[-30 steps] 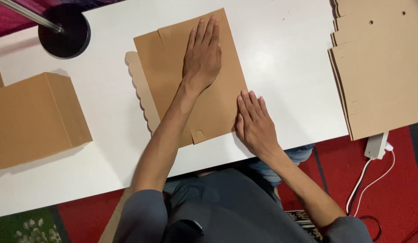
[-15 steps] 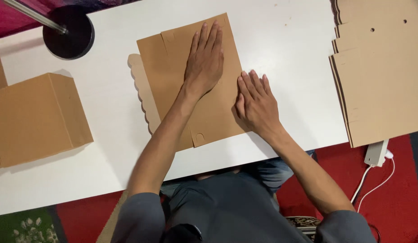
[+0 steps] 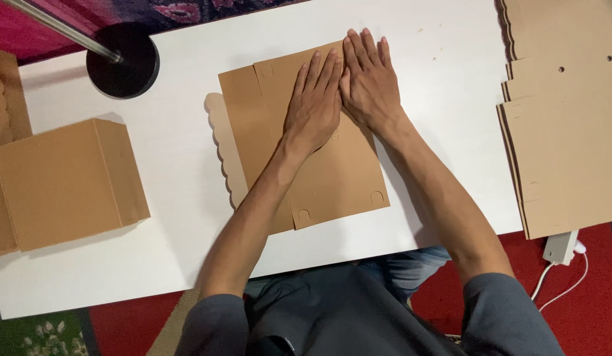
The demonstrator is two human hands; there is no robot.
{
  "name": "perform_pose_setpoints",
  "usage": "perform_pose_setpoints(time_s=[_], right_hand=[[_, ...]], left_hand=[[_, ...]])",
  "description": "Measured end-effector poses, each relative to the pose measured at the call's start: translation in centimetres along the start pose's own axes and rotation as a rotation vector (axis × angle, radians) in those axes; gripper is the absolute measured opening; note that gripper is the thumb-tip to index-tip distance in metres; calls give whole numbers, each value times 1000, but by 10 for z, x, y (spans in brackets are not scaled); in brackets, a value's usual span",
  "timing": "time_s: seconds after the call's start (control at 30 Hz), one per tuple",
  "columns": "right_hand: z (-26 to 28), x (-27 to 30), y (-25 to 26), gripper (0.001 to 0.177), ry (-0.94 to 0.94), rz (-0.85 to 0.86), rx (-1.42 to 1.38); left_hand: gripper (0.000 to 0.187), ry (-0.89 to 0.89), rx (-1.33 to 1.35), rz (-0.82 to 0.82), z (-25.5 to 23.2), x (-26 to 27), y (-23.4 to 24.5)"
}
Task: Folding a flat cardboard cutout into a finished box
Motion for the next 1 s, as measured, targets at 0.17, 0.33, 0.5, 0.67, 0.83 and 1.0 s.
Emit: perform_pose_setpoints(time_s=[0.17, 0.33, 0.5, 0.67, 0.83, 1.0], right_hand=[[16, 59, 13, 58, -63, 9, 30], [60, 147, 82, 61, -87, -4, 35], [80, 214, 116, 54, -60, 59, 133], [93, 245, 132, 54, -61, 82, 89], [73, 219, 119, 51, -82, 46, 13], [49, 164, 95, 45, -26, -58, 129]], left_hand=[[52, 15, 21, 62, -1, -1, 0], [52, 18, 47, 71, -3, -1, 0], [51, 17, 21, 66, -5, -2, -1], [53, 16, 59, 84, -3, -2, 2], [53, -6, 60, 88, -5, -1, 1], [53, -12, 36, 85, 0, -1, -5]])
Point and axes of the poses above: each hand's wrist, its own x-axis away from the middle knuckle, its own y-axis out of the back of the hand, z = x × y, the point moved 2 cm from there along -x, towards the middle knuckle, and after that the axes turned 5 degrees about -y, right-handed, at the moved point
